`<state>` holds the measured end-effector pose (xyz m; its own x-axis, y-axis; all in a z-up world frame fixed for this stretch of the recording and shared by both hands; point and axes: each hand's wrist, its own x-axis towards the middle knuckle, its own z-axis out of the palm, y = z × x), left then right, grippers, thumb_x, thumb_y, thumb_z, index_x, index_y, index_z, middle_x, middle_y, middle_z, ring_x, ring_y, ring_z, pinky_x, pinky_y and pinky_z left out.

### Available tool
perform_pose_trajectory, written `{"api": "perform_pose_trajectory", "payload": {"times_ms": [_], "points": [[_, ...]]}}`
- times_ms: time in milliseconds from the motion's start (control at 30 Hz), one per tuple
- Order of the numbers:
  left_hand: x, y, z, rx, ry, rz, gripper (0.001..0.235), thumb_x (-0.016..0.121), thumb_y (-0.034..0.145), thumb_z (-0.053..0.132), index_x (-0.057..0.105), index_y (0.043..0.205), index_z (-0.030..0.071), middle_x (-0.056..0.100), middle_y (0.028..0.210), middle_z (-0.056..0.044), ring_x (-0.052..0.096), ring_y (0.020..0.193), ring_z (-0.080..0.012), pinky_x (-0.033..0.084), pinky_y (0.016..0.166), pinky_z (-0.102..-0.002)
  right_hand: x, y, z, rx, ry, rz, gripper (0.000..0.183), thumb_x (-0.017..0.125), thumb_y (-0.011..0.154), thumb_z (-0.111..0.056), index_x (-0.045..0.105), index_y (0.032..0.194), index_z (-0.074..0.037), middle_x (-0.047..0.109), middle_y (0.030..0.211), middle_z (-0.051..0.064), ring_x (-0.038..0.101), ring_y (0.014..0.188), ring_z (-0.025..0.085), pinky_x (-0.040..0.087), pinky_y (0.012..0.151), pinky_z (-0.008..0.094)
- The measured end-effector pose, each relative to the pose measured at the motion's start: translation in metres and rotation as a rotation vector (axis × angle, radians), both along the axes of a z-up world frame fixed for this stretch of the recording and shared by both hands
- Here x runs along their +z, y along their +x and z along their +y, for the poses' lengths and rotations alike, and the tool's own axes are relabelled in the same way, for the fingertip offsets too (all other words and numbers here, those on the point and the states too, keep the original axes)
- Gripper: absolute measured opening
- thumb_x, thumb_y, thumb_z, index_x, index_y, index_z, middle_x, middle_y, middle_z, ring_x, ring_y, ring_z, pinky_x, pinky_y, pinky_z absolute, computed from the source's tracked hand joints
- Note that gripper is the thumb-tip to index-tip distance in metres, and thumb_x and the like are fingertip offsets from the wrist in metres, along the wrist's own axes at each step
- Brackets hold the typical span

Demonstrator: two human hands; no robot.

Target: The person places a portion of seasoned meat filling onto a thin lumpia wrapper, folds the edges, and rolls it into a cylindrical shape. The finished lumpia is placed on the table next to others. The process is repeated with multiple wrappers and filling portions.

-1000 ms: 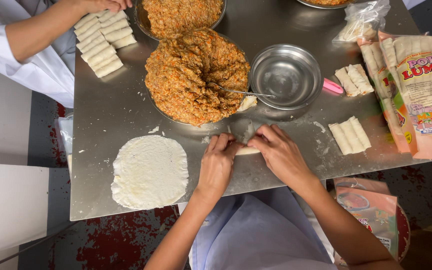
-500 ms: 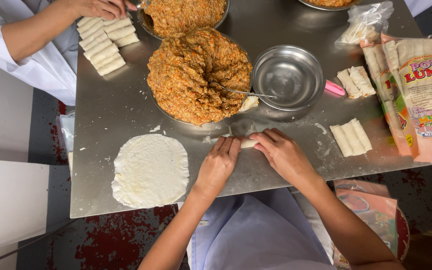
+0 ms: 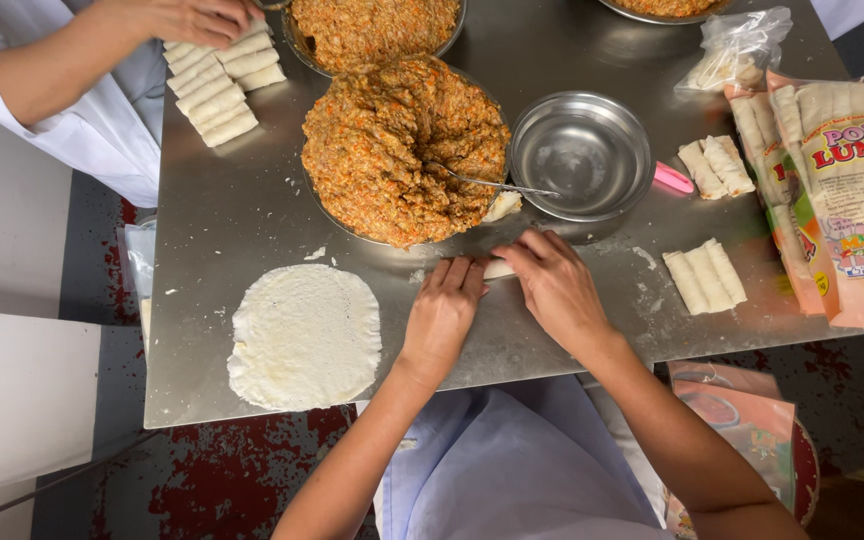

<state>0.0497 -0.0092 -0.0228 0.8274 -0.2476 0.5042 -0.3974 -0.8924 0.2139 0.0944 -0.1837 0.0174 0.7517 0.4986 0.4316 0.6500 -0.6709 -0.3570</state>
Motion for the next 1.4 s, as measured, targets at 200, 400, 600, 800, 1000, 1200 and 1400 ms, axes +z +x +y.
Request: {"api": "perform_pose_trajectory", "payload": {"times_ms": [200, 400, 600, 800, 1000, 1200, 1400], "points": [[-0.004, 0.014, -0.002, 0.051, 0.131, 0.025, 0.036, 0.065, 0.080, 0.003, 0.069, 0.116, 0.001, 0.067, 0.114, -0.013, 0.067, 0.108, -0.0278, 0.055, 0.094, -0.039, 0.003, 0.005, -0.002, 0.057, -0.010, 0.121, 0.021, 0.069, 0.088, -0.010, 0.062, 0.107, -0.004, 0.062, 0.104, 0.012, 0.061, 0.103, 0.036, 0.050, 0.088, 0.048], [0.000, 0.010, 0.000, 0.063, 0.245, -0.100, 0.044, 0.063, 0.082, 0.007, 0.067, 0.125, -0.002, 0.068, 0.121, -0.012, 0.066, 0.108, -0.0246, 0.053, 0.092, -0.036, -0.004, 0.014, 0.004, 0.009, -0.203, -0.080, 0.021, 0.066, 0.084, -0.007, 0.068, 0.104, -0.002, 0.061, 0.109, 0.010, 0.060, 0.109, 0.028, 0.050, 0.093, 0.043], [-0.008, 0.020, -0.003, 0.112, 0.248, -0.074, 0.045, 0.063, 0.084, 0.007, 0.066, 0.128, -0.003, 0.068, 0.117, -0.012, 0.065, 0.110, -0.0234, 0.053, 0.094, -0.035, -0.009, 0.015, 0.005, -0.006, -0.139, -0.147, 0.035, 0.072, 0.087, -0.012, 0.071, 0.120, 0.000, 0.062, 0.099, 0.006, 0.062, 0.094, 0.026, 0.052, 0.086, 0.041], [0.011, -0.005, -0.009, 0.025, 0.118, 0.020, 0.047, 0.062, 0.081, 0.004, 0.066, 0.128, -0.004, 0.067, 0.109, -0.013, 0.064, 0.104, -0.0273, 0.052, 0.088, -0.038, -0.002, 0.000, -0.010, 0.093, -0.167, -0.038, 0.019, 0.073, 0.083, -0.014, 0.069, 0.100, -0.007, 0.064, 0.097, 0.008, 0.066, 0.099, 0.028, 0.055, 0.085, 0.041], [0.044, -0.036, -0.027, -0.328, -0.490, 0.492, 0.039, 0.075, 0.088, 0.007, 0.069, 0.126, 0.003, 0.071, 0.105, -0.013, 0.068, 0.101, -0.0323, 0.054, 0.086, -0.043, 0.013, -0.044, -0.079, 0.216, 0.007, 0.323, 0.021, 0.076, 0.087, -0.021, 0.072, 0.104, -0.010, 0.067, 0.093, 0.007, 0.066, 0.091, 0.029, 0.054, 0.075, 0.043], [0.058, -0.023, -0.063, -0.330, -0.781, 0.450, 0.041, 0.078, 0.086, 0.012, 0.065, 0.125, 0.004, 0.070, 0.114, -0.014, 0.071, 0.107, -0.0292, 0.056, 0.089, -0.037, 0.006, -0.060, -0.137, -0.339, 0.200, 0.045, 0.030, 0.077, 0.087, -0.023, 0.073, 0.113, -0.008, 0.067, 0.090, 0.006, 0.062, 0.083, 0.025, 0.051, 0.076, 0.040], [0.057, -0.033, -0.077, -0.438, -0.635, 0.448, 0.031, 0.076, 0.089, 0.008, 0.070, 0.119, 0.006, 0.073, 0.111, -0.011, 0.070, 0.102, -0.0306, 0.056, 0.087, -0.038, -0.017, -0.058, -0.154, -0.500, -0.072, -0.088, 0.037, 0.081, 0.083, -0.032, 0.079, 0.118, -0.021, 0.060, 0.096, 0.003, 0.056, 0.091, 0.026, 0.044, 0.084, 0.043]]}}
